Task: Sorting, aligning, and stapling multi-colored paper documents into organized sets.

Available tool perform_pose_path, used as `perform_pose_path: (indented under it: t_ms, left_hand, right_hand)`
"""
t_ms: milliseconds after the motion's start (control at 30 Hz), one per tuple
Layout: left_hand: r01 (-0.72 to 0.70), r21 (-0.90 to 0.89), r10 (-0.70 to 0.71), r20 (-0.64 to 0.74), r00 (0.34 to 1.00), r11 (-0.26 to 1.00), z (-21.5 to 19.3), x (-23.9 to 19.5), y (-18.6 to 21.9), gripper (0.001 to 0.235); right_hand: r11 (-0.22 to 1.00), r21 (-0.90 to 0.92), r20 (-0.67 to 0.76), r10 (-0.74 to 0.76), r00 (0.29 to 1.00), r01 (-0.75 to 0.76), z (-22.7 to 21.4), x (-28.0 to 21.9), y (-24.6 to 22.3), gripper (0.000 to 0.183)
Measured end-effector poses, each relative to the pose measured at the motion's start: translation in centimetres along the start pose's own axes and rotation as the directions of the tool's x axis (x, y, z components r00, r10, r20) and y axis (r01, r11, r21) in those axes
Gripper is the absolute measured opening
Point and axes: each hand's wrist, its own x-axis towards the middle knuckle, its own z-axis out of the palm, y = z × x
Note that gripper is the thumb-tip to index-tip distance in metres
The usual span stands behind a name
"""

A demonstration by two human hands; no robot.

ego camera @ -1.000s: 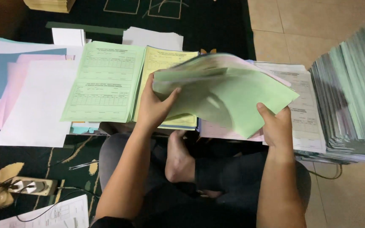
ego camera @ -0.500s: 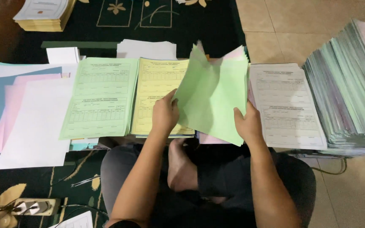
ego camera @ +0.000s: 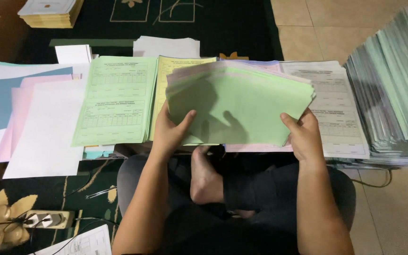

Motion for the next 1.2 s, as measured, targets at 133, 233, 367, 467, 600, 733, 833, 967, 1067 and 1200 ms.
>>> perform_pose_path:
  t_ms: [133, 233, 367, 467, 600, 733, 833, 967, 1067, 1200]
  left_hand:
    - [0.043, 0.109, -0.041, -0.019, 0.999, 0.993, -0.3, 3.0, -4.6, 0.052]
    - [-0.007, 0.418, 0.003, 0.009, 1.0, 0.908, 1.9, 3.1, -3.6, 0.038]
    - [-0.186, 0.359, 0.147, 0.135, 0.98, 0.915, 2.3, 1.4, -0.4, 0.042]
    - [-0.15, 0.07, 0.151, -0.016, 0.988, 0.986, -0.2, 0.1, 2.8, 0.036]
    - [-0.126, -0.095, 0.116, -0.105, 0.988, 0.987, -1.3, -0.9, 1.7, 0.043]
    - [-0.177, -0.088, 0.163, -0.15, 0.975, 0.98, -0.8, -0.2, 1.6, 0.065]
    - [-0.129, -0.108, 0.106, -0.197, 0.975, 0.986, -1.0, 2.1, -2.2, 0.049]
    - [0.013, 0.215, 0.021, -0.152, 0.988, 0.976, -0.7, 5.0, -5.9, 0.058]
    - [-0.052, 0.518, 0.125, -0.106, 0.987, 0.854, 2.9, 4.4, -3.3, 0.041]
    - [-0.291, 0.574, 0.262, 0.135, 0.955, 0.765, 6.7, 5.2, -6.6, 0.059]
  right_hand:
    - [0.97, -0.242, 0.063, 0.02, 0.998, -0.004, 1.2, 2.9, 2.6, 0.045]
    - [0.8, -0.599, 0.052, 0.065, 0.997, -0.021, 4.2, 2.9, 1.1, 0.054]
    - [0.758, -0.608, 0.186, -0.151, 0.971, 0.234, 5.4, 0.0, -3.3, 0.038]
    - [0.841, -0.47, 0.103, -0.248, 0.963, 0.267, 2.9, -1.0, -5.4, 0.032]
    - [0.973, -0.152, 0.12, -0.155, 0.981, 0.172, 1.1, -2.0, -6.9, 0.045]
    - [0.965, -0.21, 0.092, -0.142, 0.986, 0.158, 0.3, -1.3, -4.1, 0.039]
    - [0.971, -0.197, 0.046, -0.132, 0.99, 0.138, 0.2, 0.8, -1.7, 0.043]
    - [0.938, -0.333, 0.051, -0.08, 0.995, 0.093, 2.2, 4.5, 1.5, 0.052]
    - [0.748, -0.626, 0.129, -0.178, 0.975, 0.22, 5.8, 5.2, 2.4, 0.048]
    - [0.61, -0.71, 0.288, -0.206, 0.935, 0.353, 8.6, 4.2, -0.1, 0.025]
